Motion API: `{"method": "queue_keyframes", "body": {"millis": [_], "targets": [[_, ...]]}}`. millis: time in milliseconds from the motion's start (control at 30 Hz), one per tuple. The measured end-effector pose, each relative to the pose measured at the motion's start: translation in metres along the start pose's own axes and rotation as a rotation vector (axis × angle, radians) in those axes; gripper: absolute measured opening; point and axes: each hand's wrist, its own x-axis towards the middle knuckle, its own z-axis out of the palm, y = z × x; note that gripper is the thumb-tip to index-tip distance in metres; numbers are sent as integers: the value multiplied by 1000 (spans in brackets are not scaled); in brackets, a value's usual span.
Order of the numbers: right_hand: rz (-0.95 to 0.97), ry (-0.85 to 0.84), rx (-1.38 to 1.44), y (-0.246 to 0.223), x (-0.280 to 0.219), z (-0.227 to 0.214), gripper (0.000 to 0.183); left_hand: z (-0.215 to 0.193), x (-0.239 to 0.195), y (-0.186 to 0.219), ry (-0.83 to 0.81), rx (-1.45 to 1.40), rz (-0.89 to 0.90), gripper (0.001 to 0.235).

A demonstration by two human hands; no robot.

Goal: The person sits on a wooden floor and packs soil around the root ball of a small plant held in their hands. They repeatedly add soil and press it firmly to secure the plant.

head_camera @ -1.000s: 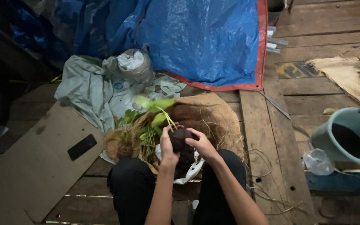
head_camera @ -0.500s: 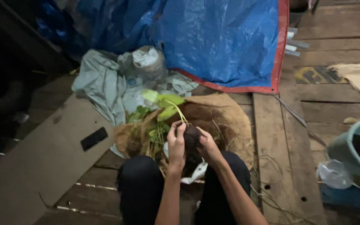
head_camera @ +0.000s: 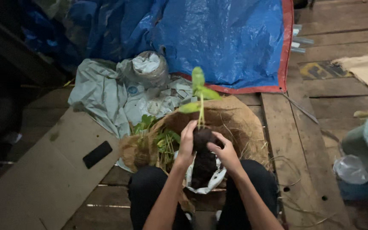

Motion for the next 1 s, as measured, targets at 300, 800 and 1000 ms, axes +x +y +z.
{"method": "queue_keyframes", "body": {"millis": [300, 800, 1000], "targets": [[-217, 118, -681, -29, -20, 39, 77, -57, -8, -14, -76, -391, -224, 26], [-179, 332, -651, -62, -51, 102, 75, -67, -17, -17, -91, -435, -126, 28], [-433, 551, -787, -61, -63, 140, 35, -58, -22, -7, -11, -539, -185, 30]]}}
